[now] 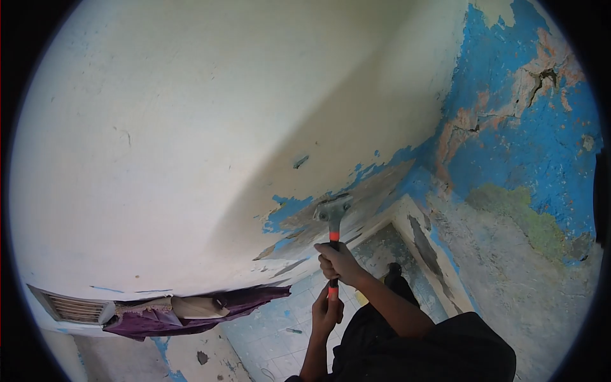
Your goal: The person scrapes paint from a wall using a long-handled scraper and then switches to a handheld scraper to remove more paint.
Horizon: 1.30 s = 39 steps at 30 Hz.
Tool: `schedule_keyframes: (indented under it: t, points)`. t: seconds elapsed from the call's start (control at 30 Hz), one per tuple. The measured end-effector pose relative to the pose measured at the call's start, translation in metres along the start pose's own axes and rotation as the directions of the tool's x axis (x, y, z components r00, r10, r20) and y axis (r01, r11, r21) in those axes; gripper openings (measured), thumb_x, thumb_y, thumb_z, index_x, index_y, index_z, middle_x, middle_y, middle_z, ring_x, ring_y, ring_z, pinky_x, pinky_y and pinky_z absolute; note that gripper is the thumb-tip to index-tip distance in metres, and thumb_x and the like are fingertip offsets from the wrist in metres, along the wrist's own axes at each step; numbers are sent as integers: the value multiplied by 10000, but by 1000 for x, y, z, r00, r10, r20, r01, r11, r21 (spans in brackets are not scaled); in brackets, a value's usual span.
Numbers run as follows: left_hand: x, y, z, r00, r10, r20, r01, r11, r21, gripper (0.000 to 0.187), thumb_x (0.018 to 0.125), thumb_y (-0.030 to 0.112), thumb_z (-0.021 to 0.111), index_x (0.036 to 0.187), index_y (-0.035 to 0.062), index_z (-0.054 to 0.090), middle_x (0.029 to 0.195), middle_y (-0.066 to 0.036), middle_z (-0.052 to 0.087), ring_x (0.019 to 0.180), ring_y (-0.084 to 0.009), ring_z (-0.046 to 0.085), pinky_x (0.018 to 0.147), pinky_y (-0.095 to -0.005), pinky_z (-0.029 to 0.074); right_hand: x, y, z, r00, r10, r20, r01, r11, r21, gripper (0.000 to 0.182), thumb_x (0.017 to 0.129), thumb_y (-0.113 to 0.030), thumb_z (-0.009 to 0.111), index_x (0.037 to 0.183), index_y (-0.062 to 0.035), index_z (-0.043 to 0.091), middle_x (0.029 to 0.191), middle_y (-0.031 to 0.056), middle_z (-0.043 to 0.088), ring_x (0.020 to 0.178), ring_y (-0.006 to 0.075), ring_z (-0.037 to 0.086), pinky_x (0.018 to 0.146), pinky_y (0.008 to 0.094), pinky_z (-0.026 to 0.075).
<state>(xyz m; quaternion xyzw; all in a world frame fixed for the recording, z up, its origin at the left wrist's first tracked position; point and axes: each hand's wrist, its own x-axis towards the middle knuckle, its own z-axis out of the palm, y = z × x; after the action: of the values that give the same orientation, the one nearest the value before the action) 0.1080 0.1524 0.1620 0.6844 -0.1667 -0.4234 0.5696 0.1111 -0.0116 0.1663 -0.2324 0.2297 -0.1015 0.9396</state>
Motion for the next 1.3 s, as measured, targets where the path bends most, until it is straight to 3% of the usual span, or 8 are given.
schedule_keyframes:
  t: [0.57,0.67,0.7,0.8,0.83,0.87,1.13,1.3]
  points:
    - [-27,23,-41,995,3,-103,9,992,123,493,953,266,495,1362,6,406,552,50,415,440,-24,380,389,-197,285,-2,15,39,984,144,102,-156,980,120,422,942,-272,493,582,-167,300,436,-48,242,328,71,214,337,254,196]
    - [-16,41,-32,997,64,-46,-50,963,263,485,953,271,499,1353,10,422,560,54,419,439,-23,375,387,-199,282,-2,-2,28,986,90,141,-118,971,208,416,940,-273,497,580,-169,316,433,-48,242,325,72,220,333,253,199]
    - [-19,72,-25,999,19,-38,-9,969,248,437,942,256,519,1313,28,488,609,42,452,538,-38,419,483,-206,341,-2,-6,26,985,91,146,-120,971,205,415,939,-272,497,578,-168,321,432,-46,243,326,74,221,333,252,202]
    - [-23,43,-24,992,62,-109,-27,956,294,433,940,245,525,1314,31,489,612,44,453,534,-37,414,482,-206,338,-5,-6,28,986,105,129,-127,976,178,419,940,-275,494,577,-166,316,435,-50,234,329,75,221,334,252,202]
    - [-26,39,-25,986,109,-127,-75,966,249,430,939,239,528,1313,30,489,601,52,446,527,-37,408,481,-205,335,-5,0,34,987,121,107,-138,976,169,422,940,-280,496,578,-168,311,440,-57,225,329,72,218,335,252,204]
    - [-35,42,-32,990,-9,-140,37,979,198,429,942,245,525,1311,28,491,597,54,445,526,-37,405,482,-204,333,-6,7,39,984,138,112,-154,975,159,421,941,-284,495,581,-172,309,444,-62,220,328,70,220,335,254,207]
    - [-29,55,-16,990,76,-120,-37,952,304,433,942,255,532,1307,25,494,603,52,452,531,-37,412,481,-205,333,-9,-10,28,985,80,151,-108,976,190,389,902,-277,551,610,-168,320,444,-62,255,326,63,239,331,247,213]
    - [-38,63,-35,992,5,-125,28,964,263,420,944,261,530,1291,24,508,599,37,457,528,-36,399,482,-207,334,-8,4,43,977,113,181,-153,963,224,400,908,-273,540,595,-175,312,447,-61,251,320,68,243,322,242,214]
